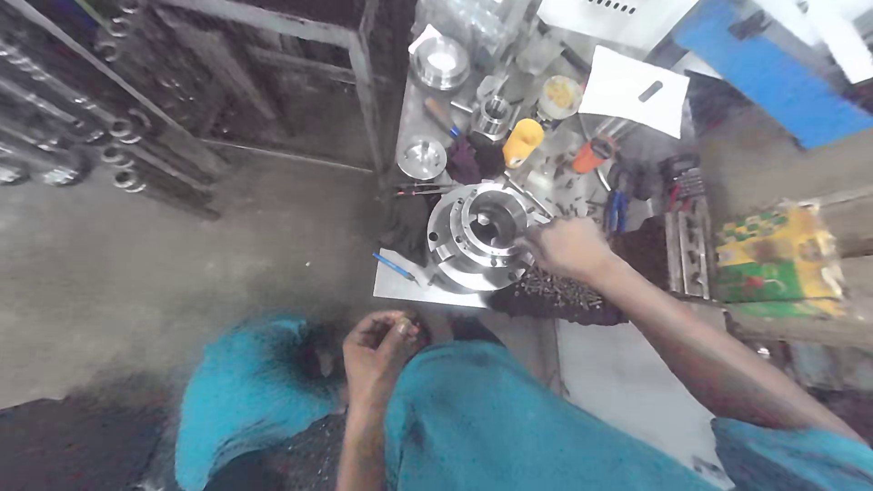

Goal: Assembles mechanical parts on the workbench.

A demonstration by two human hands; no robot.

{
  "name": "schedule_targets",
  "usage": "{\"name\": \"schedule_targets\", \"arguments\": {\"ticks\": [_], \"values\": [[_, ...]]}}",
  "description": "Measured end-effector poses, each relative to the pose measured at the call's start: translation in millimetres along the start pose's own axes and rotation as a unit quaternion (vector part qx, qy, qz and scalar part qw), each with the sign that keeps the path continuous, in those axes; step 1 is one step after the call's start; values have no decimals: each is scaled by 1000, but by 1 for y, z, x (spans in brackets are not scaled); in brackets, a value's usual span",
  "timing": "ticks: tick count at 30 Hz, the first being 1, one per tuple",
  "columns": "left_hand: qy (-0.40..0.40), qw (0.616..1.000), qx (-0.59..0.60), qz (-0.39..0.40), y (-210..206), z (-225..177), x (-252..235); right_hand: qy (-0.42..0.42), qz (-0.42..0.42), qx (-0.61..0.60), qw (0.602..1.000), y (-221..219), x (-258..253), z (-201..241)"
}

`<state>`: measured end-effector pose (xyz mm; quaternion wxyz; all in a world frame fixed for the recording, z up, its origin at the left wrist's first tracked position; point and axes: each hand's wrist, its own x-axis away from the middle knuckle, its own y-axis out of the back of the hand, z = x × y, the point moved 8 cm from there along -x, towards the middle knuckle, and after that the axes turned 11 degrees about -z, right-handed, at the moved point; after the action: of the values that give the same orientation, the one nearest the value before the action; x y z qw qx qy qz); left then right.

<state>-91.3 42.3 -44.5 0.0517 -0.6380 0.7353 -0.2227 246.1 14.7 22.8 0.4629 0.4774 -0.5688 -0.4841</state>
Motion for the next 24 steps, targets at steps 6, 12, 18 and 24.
{"name": "schedule_targets", "arguments": {"ticks": [6,12,18,24], "values": [[-11,1000,0,6,1,-3,-2,5,50,17,999,0,-3,1],[1,1000,5,8,-2,1,-5,3,19,-5,1000,-3,1,-3],[-2,999,5,32,-12,3,-9,3,27,-5,1000,-3,5,-4],[-17,996,-47,69,-11,1,-11,-64,56,-11,996,-2,8,-3]]}}
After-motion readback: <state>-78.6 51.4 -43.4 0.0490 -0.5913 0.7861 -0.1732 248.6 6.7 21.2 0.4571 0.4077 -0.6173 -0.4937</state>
